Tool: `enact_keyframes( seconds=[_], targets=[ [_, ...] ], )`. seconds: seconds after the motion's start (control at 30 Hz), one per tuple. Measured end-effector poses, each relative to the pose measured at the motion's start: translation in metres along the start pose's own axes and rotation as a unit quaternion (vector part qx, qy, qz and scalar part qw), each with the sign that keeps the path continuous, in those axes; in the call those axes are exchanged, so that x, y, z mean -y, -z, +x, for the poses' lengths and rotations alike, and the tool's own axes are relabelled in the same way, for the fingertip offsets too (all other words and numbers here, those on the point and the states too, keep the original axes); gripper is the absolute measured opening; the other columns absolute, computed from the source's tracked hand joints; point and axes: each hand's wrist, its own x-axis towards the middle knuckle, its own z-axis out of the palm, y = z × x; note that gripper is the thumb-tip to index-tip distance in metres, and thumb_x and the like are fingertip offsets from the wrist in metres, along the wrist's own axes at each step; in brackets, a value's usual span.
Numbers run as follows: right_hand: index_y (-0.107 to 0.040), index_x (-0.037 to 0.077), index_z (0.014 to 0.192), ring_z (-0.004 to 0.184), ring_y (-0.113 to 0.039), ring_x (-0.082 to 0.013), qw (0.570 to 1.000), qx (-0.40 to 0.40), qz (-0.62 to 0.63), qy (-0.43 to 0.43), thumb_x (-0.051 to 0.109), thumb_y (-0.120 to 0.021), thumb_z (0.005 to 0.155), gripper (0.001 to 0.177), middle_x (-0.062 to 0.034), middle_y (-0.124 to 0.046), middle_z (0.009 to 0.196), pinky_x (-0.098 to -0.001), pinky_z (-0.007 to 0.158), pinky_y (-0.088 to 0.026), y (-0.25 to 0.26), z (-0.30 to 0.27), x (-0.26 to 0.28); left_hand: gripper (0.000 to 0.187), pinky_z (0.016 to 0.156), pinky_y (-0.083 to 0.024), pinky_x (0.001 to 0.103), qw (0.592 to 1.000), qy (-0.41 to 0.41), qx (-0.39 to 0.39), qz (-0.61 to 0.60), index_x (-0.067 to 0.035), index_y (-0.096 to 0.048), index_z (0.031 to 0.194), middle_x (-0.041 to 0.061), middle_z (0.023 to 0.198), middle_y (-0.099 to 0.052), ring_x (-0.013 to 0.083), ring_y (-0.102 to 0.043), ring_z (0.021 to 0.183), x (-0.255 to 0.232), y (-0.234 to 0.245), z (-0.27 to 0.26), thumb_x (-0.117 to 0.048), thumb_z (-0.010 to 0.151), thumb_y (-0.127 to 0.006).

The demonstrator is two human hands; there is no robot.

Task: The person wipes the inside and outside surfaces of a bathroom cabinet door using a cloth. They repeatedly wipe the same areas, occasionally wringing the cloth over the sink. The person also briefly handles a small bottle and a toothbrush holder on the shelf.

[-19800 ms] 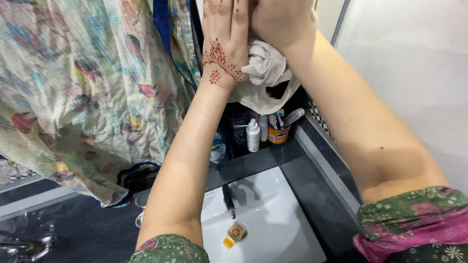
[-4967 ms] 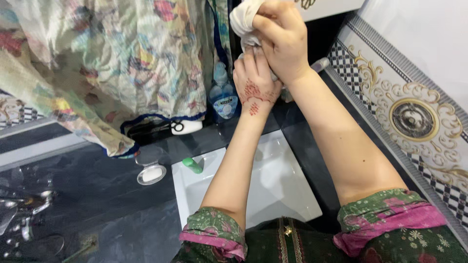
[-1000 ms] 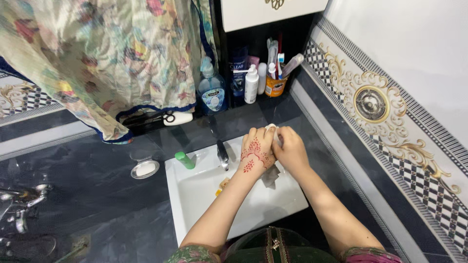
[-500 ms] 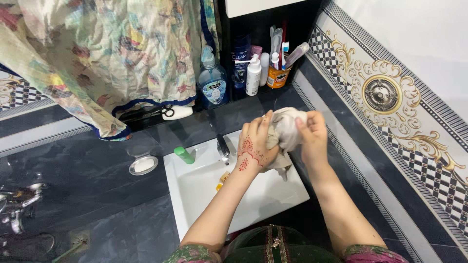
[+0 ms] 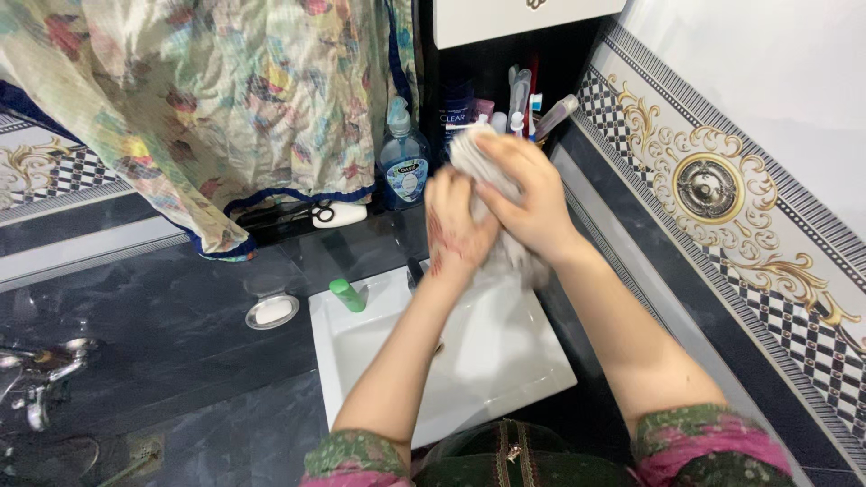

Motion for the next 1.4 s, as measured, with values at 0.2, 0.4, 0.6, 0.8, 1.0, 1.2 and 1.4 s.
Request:
enact_keyframes(
  seconds=[0.2,0.4,0.6,0.8,1.0,1.2,1.4],
  targets=[
    [-0.054,0.01,0.139,0.12,-0.061,-0.0359,0.98,-0.015,-0.164,0.114,-0.001,-0.071,0.093,0.049,-0.0137,-0.065,0.129,-0.0453,0.108,-0.05,0.0,0.109,-0.02,0.077,0.117,-0.044,0.046,0.984,-0.027,-0.169,-0.05,0.007,-0.034,0.151,0.029,0.148,-0.042,0.0447,-0.05,0.136,0.016,-0.018,0.106,-0.022,0.093,-0.076],
    [-0.06,0.012,0.146,0.094,-0.062,-0.032,0.893,0.057,-0.403,0.192,0.013,-0.072,0.086,0.061,-0.0131,-0.057,0.103,-0.041,0.072,-0.052,-0.003,0.171,-0.026,0.073,0.106,-0.047,0.043,0.994,0.034,-0.09,-0.053,0.003,-0.045,0.139,0.024,0.137,-0.049,0.0412,-0.055,0.124,0.038,-0.033,0.159,-0.027,0.083,-0.08],
    [-0.064,0.016,0.124,0.084,-0.063,-0.0248,0.847,0.06,-0.512,0.133,0.025,-0.07,0.084,0.041,-0.0097,-0.057,0.097,-0.0346,0.06,-0.053,-0.021,0.178,-0.04,0.075,0.11,-0.042,0.046,0.994,0.026,-0.105,0.001,0.005,-0.037,0.145,0.026,0.144,-0.039,0.0449,-0.046,0.132,0.039,-0.05,0.149,-0.025,0.088,-0.075],
    [-0.064,0.021,0.114,0.07,-0.064,-0.0272,0.845,0.019,-0.529,0.074,0.03,-0.068,0.086,0.029,-0.0114,-0.057,0.084,-0.0349,0.048,-0.051,-0.05,0.177,-0.056,0.072,0.112,-0.041,0.047,0.996,0.012,-0.091,-0.007,0.005,-0.038,0.145,0.027,0.145,-0.04,0.0448,-0.044,0.134,0.041,-0.047,0.142,-0.028,0.092,-0.073],
    [-0.062,0.022,0.12,0.072,-0.064,-0.0285,0.86,-0.003,-0.507,0.062,0.026,-0.07,0.086,0.035,-0.0112,-0.057,0.087,-0.0374,0.052,-0.053,-0.041,0.158,-0.045,0.062,0.112,-0.044,0.046,0.989,0.034,-0.141,-0.038,0.001,-0.044,0.146,0.023,0.143,-0.05,0.0415,-0.052,0.134,0.019,-0.048,0.121,-0.024,0.096,-0.071],
    [-0.059,0.018,0.124,0.076,-0.065,-0.0287,0.863,0.044,-0.499,0.067,0.028,-0.07,0.086,0.041,-0.0128,-0.055,0.092,-0.0369,0.056,-0.055,-0.005,0.131,-0.013,0.065,0.106,-0.047,0.043,0.983,0.048,-0.175,-0.041,0.002,-0.042,0.144,0.022,0.142,-0.049,0.038,-0.054,0.13,-0.004,-0.06,0.099,-0.024,0.093,-0.073],
    [-0.059,0.016,0.125,0.079,-0.063,-0.0279,0.875,0.023,-0.477,0.083,0.03,-0.07,0.084,0.045,-0.0112,-0.054,0.093,-0.0367,0.058,-0.054,0.013,0.118,0.0,0.066,0.105,-0.048,0.043,0.979,0.031,-0.197,-0.029,0.001,-0.042,0.142,0.019,0.142,-0.049,0.0357,-0.056,0.127,-0.014,-0.071,0.086,-0.024,0.091,-0.076]
  ],
)
